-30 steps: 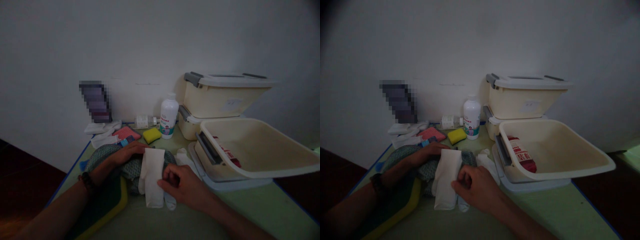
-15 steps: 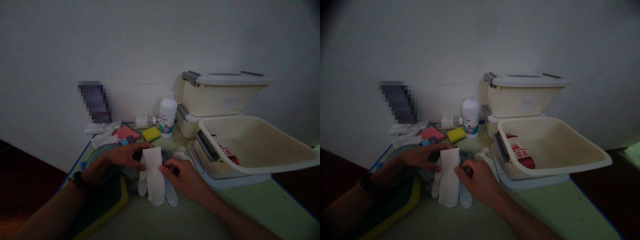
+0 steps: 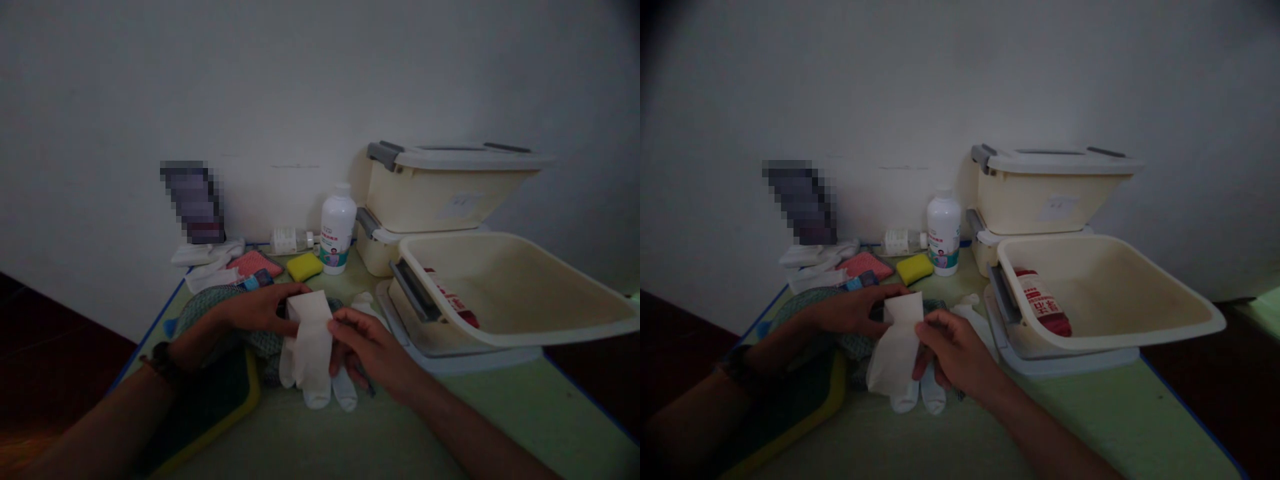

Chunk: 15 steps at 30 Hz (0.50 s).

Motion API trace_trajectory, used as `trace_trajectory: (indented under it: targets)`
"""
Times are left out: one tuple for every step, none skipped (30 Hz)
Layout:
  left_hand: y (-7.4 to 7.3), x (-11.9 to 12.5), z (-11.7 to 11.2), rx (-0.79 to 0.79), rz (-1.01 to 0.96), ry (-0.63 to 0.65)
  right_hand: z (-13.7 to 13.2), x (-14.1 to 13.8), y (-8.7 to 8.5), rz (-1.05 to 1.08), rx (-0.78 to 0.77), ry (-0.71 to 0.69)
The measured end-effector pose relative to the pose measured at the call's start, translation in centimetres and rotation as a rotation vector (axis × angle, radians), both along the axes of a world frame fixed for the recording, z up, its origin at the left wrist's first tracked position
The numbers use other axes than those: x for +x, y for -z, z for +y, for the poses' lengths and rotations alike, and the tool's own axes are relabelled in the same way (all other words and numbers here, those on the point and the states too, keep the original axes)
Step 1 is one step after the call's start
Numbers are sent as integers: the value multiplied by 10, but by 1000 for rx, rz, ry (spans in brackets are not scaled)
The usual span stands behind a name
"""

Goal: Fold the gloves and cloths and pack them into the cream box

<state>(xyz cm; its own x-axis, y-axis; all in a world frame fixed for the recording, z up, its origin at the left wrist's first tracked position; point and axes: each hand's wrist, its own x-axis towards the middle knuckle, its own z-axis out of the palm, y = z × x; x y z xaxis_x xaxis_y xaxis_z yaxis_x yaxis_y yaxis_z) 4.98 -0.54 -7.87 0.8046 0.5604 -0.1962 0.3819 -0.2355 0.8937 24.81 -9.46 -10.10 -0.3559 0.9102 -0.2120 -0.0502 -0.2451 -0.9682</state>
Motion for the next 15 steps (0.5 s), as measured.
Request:
trace_trajectory:
  targets:
    - [0,0,0,-2,2,-2,-1,0,-1,42,-62,3]
    - [0,-1,-1,-7,1,1,-1,0,-2,72,-108,9]
    - [-1,-1,0,-15,-4,6,-2,0,-3,83,-142,8]
    - [-1,-2,0,-25,-13,14,-3,1,-4,76,-168,-11]
    - [-1,-3,0,-37,-25,24,-4,2,-5,55,-186,-46]
    - [-2,-4,1,-51,-40,32,-4,3,-6,29,-198,-87]
    - [-2,-5,2,-62,-56,38,-5,4,-7,3,-206,-131]
    - [-2,-5,3,-68,-71,40,-5,4,-7,-16,-211,-167]
    - [-2,-5,3,-68,-83,40,-6,5,-8,-22,-217,-196]
    - [-2,-5,4,-65,-89,40,-6,6,-8,-13,-221,-217]
    - [-1,-4,4,-59,-93,39,-7,6,-9,11,-222,-232]
    - [-1,-4,5,-54,-96,38,-8,6,-9,46,-218,-244]
    - [0,-3,5,-51,-99,37,-8,5,-9,84,-211,-253]
    - [1,-2,5,-49,-104,36,-9,4,-9,117,-205,-261]
    - [2,-1,6,-47,-110,34,-10,3,-8,132,-200,-273]
